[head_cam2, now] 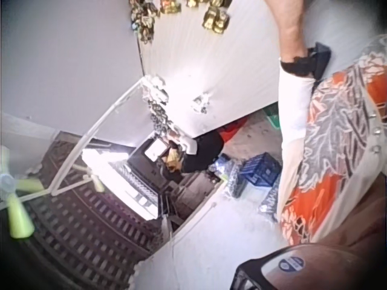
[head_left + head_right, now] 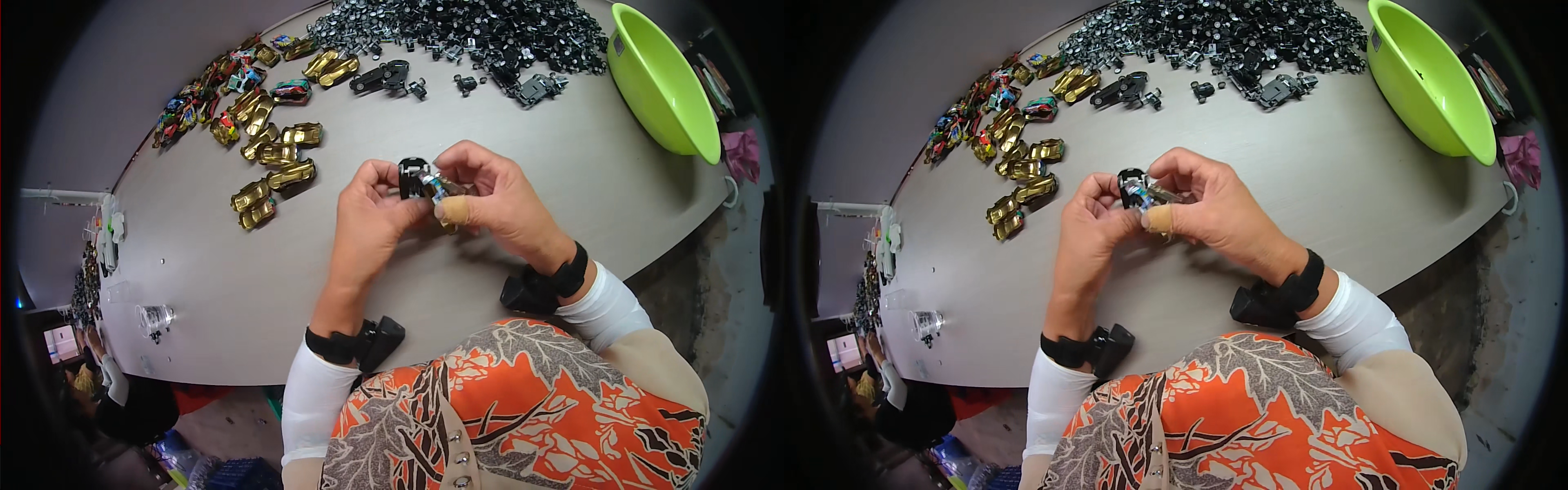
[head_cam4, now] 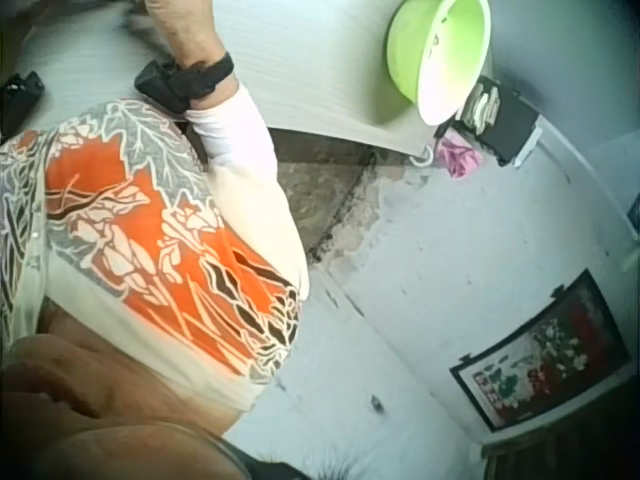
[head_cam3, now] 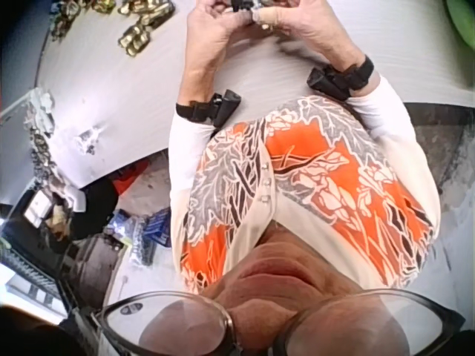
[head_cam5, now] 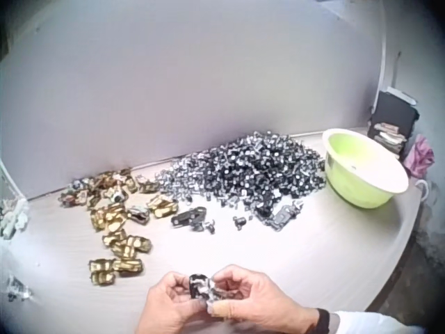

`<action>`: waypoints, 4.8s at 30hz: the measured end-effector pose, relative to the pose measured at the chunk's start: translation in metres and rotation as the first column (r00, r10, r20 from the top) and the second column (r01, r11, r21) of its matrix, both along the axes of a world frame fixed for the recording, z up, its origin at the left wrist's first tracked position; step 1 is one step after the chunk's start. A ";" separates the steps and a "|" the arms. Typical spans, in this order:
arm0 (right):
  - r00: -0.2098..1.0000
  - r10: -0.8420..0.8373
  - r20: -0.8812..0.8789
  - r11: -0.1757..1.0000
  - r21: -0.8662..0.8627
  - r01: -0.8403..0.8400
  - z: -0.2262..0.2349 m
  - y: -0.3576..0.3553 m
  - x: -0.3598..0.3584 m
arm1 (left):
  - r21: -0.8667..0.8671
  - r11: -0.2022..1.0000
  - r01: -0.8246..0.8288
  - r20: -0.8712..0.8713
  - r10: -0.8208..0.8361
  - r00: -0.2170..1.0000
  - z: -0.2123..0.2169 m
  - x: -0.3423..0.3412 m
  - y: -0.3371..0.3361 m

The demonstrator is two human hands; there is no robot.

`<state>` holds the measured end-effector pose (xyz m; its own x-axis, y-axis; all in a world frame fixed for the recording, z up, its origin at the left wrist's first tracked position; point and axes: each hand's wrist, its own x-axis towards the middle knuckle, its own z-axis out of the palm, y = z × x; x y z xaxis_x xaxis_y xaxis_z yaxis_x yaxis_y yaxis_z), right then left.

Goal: The person assembles miniature toy cars by hand at a table. They pick up a black chassis and a gold body, then fit the body onto the chassis. This process is repeated with different colored bodies and chassis, with the person occasionally turning the cars over to check the fit.

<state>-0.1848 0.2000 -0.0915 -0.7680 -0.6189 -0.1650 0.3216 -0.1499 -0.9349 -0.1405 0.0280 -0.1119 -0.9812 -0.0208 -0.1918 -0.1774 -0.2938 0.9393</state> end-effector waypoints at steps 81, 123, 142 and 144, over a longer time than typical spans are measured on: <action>0.661 0.019 -0.750 0.960 0.198 0.198 0.001 -0.006 0.017 | -0.108 0.994 0.007 -0.197 -0.028 0.980 0.013 0.030 0.016; 0.959 0.180 -0.219 0.982 -0.008 -0.186 0.003 0.014 0.000 | 0.200 0.953 0.226 0.035 -0.238 0.971 0.006 0.027 -0.001; 0.819 0.072 -0.570 0.934 0.326 0.144 -0.007 0.005 0.016 | -0.264 0.942 0.206 0.091 -0.188 0.978 0.011 0.030 0.010; 0.875 0.041 -0.483 0.960 0.261 0.099 -0.012 0.008 0.015 | -0.094 0.971 0.218 0.196 -0.197 0.961 0.015 0.032 0.008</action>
<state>-0.1696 0.2077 -0.1033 -0.8114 -0.5801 0.0714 -0.1769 0.1273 -0.9760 -0.1083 0.0355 -0.0971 -0.9142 0.1477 -0.3774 -0.3958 -0.1253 0.9098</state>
